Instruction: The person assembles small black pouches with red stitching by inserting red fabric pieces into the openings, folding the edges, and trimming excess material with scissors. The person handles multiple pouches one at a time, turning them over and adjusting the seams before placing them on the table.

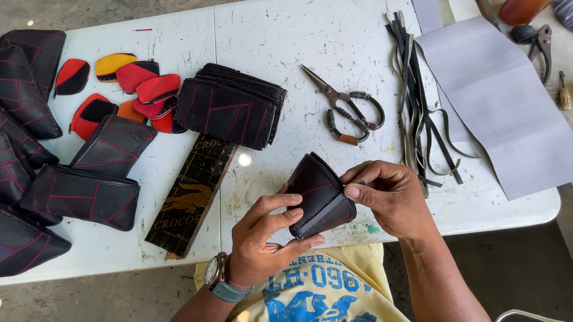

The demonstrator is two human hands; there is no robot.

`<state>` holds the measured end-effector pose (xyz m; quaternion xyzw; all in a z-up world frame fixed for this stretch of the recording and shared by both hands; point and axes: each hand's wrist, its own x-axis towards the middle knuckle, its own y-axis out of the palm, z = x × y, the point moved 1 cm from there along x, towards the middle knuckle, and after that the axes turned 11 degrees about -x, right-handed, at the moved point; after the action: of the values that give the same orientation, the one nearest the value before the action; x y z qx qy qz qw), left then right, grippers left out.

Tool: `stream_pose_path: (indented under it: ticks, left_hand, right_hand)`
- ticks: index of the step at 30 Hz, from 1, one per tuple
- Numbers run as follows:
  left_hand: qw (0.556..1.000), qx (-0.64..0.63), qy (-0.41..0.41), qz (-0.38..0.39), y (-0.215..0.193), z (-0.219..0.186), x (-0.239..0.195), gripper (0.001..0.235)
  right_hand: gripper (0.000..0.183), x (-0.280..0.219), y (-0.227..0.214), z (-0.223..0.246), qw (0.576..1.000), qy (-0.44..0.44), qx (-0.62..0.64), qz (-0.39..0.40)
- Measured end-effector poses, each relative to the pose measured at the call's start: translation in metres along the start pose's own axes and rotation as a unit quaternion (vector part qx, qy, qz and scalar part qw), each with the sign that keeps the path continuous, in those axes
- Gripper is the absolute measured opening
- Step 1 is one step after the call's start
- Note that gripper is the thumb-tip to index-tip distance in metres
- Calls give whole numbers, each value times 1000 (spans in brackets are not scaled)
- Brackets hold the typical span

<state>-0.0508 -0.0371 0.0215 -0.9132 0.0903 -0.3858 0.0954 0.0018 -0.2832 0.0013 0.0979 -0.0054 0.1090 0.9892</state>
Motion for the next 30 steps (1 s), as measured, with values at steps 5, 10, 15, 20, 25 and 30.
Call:
stream_pose_path:
  ticks: [5, 10, 15, 20, 25, 30]
  left_hand:
    - [1000, 3, -1, -5, 1, -1, 0, 52]
    - [1000, -5, 2, 2, -1, -3, 2, 51]
    - [1000, -6, 3, -4, -1, -2, 1, 52]
    - [1000, -26, 2, 5, -8, -5, -5, 52]
    - [957, -255, -117, 67, -45, -15, 8, 77]
    - [877, -292, -354, 144, -31, -16, 18, 98]
  right_hand:
    - [14, 4, 8, -1, 997, -24, 68, 42]
    - [73, 7, 1, 21, 986, 39, 62, 152]
    - [85, 9, 20, 29, 986, 59, -39, 154]
    - [87, 2, 52, 49, 980, 58, -105, 161]
    - [92, -22, 60, 59, 918, 64, -64, 386]
    - [73, -35, 74, 46, 918, 67, -134, 366]
